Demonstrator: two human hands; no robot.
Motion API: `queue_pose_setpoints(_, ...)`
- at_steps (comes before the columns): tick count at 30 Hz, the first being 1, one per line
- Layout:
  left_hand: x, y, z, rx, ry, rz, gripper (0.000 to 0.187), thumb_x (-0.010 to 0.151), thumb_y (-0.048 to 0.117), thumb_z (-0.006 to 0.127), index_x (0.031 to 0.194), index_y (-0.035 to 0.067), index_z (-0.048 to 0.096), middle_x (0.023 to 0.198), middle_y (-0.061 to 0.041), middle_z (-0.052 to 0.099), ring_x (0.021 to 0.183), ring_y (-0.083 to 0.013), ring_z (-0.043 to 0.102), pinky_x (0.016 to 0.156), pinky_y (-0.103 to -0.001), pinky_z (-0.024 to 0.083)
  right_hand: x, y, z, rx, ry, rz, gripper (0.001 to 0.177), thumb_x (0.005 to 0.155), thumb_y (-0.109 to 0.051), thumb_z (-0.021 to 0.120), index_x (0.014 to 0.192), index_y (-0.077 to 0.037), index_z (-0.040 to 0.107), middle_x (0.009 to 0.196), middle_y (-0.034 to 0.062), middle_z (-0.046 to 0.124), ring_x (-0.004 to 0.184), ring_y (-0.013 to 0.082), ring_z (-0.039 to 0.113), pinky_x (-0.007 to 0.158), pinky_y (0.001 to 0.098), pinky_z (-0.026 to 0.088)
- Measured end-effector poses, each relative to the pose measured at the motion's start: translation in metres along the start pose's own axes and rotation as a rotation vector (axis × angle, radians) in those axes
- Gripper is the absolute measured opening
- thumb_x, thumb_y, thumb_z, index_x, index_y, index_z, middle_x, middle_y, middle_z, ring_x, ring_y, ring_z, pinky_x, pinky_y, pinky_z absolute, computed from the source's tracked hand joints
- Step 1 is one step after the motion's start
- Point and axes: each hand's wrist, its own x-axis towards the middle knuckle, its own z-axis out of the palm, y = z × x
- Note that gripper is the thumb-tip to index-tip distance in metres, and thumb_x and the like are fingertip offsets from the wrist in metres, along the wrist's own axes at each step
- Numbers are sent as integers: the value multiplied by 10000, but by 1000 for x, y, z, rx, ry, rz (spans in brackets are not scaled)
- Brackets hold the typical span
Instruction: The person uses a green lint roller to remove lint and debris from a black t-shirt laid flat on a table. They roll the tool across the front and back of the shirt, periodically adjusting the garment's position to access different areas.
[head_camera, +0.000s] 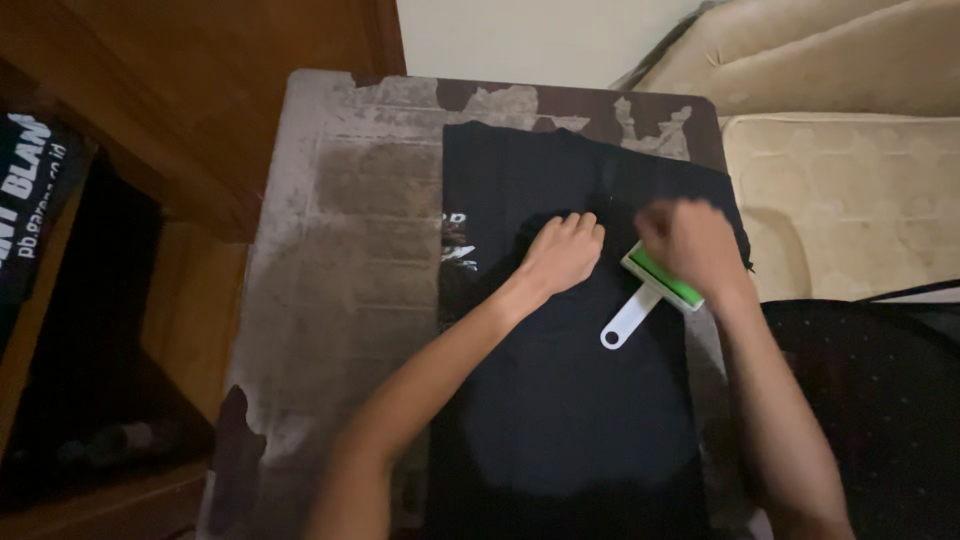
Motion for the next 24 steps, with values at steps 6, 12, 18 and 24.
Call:
queue_pose_setpoints(6, 3, -8, -8, -377, 147, -177, 116, 878, 124, 655, 868, 10, 637, 872, -157, 676, 864, -326, 713, 712, -439, 604, 89, 19, 34, 131, 53, 257, 425, 992, -378, 720, 976, 47, 703, 788, 246, 716, 740, 411, 718, 658, 494, 582)
queue_pose_setpoints(12, 4, -6, -39, -579, 215, -338, 230, 880, 80, 632, 1097, 42, 566, 913, -202, 701, 855, -422, 700, 726, -511, 572, 145, 51, 87, 538, -211, 580, 482, 960, -322, 707, 992, 145, 590, 850, 299, 686, 715, 390, 738, 508, 441, 591)
queue_pose_setpoints(18, -3, -15, -63, -725, 185, -447, 225, 920, 86, 622, 1129, 57, 541, 828, -184, 709, 771, -380, 737, 652, -464, 593, 173, 75, 129, 684, 38, 431, 360, 837, -134, 726, 1110, 60, 592, 1012, 229, 699, 783, 300, 737, 534, 419, 627)
queue_pose_setpoints(24, -24, -36, -75, -668, 322, -470, 225, 911, 93, 671, 1109, 102, 565, 889, -175, 757, 795, -378, 742, 664, -463, 587, 206, 16, 126, 857, 24, 215, 327, 861, -74, 714, 1132, 13, 552, 1076, 210, 663, 800, 288, 739, 503, 421, 662)
